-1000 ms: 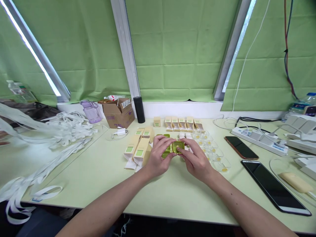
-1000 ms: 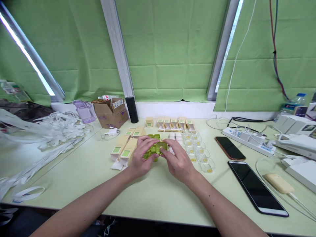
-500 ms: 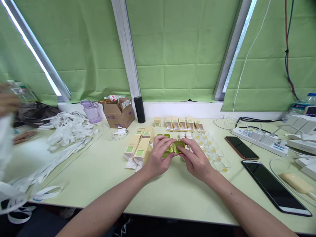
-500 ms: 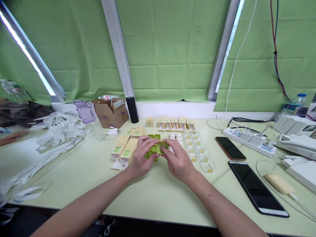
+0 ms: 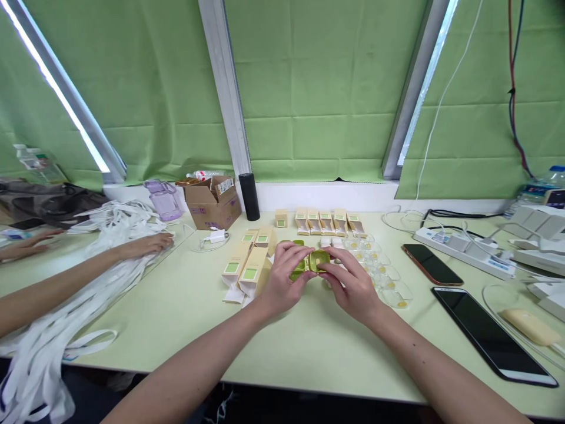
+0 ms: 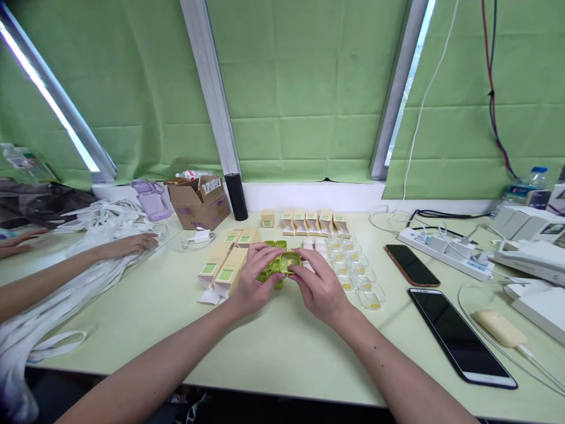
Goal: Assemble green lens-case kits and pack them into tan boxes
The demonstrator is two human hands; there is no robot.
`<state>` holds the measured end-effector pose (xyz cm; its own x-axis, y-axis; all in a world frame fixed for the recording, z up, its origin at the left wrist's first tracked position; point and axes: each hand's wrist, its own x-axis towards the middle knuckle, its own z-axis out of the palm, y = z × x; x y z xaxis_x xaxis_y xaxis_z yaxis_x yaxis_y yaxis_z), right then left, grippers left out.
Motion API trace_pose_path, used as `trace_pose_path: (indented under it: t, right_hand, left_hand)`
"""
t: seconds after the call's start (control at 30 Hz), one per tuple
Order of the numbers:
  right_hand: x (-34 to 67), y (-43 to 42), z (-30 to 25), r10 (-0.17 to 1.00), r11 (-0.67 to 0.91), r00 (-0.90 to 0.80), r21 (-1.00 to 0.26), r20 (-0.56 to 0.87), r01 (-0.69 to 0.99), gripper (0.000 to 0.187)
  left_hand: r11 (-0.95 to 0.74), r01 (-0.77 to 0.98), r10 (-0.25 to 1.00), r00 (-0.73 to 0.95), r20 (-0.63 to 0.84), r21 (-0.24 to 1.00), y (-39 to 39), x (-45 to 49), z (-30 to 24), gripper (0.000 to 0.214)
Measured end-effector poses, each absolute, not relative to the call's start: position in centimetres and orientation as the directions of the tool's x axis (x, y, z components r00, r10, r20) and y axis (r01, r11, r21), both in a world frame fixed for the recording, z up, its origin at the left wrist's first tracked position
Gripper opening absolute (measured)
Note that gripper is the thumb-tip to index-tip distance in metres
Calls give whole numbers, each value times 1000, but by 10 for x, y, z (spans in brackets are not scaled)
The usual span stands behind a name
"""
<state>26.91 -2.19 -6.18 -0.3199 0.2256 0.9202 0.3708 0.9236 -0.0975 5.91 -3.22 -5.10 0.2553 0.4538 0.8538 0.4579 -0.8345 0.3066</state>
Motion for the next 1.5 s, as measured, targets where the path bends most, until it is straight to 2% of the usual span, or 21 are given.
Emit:
trace_pose_path:
  t: [0.1,0.2,0.33,0.43,0.6,0.8,0.93,1.03,1.13,1.2,1.37,1.5]
  right_hand:
    - [269,-23,-63,281,913,-296,-160,913,374,51]
    - [269,-25,-63,347,908,-295,-240,890,345,60]
    - [267,-26,-66,386,907,-295,-302,874,293,59]
    - [265,-25,-69,403,903,-301,-322,864,284,58]
    - [263,-25,-70,491,864,-304,-413,816,287,53]
    - [263,-28,-64,615,788,-288,-580,734,207,40]
    - [261,-25,-64,726,666,-255,-745,638,34,35]
    - [262,-20,-66,813,498,-259,-853,522,-155,40]
    - [265,-17,-67,856,372,-271,-889,440,-266,45]
    - [267,-17,-65,871,334,-270,-898,410,-285,45]
    - [267,-19,-59,892,326,-246,-917,379,-229,43]
    - [263,-19,-59,905,310,-243,-932,349,-187,50]
  left_hand:
    - [-807,424,532,218,818,412,-33,59,-51,46]
    - [-715,374,670,129,731,590,-35,60,-50,44]
    - [-587,316,788,12,615,745,-33,61,-47,37]
    - [-518,241,842,-22,538,821,-32,63,-44,48]
    - [-368,125,930,35,367,921,-36,65,-40,63]
    - [-353,135,935,89,343,926,-36,67,-41,70]
    - [-389,126,919,124,374,913,-34,66,-45,65]
    - [-486,244,874,129,469,839,-34,64,-47,57]
    - [-565,338,817,98,569,753,-34,63,-48,33]
    - [-589,352,795,95,599,727,-34,62,-49,29]
    - [-626,336,777,195,599,704,-33,62,-50,53]
    - [-629,271,776,277,567,729,-35,63,-49,60]
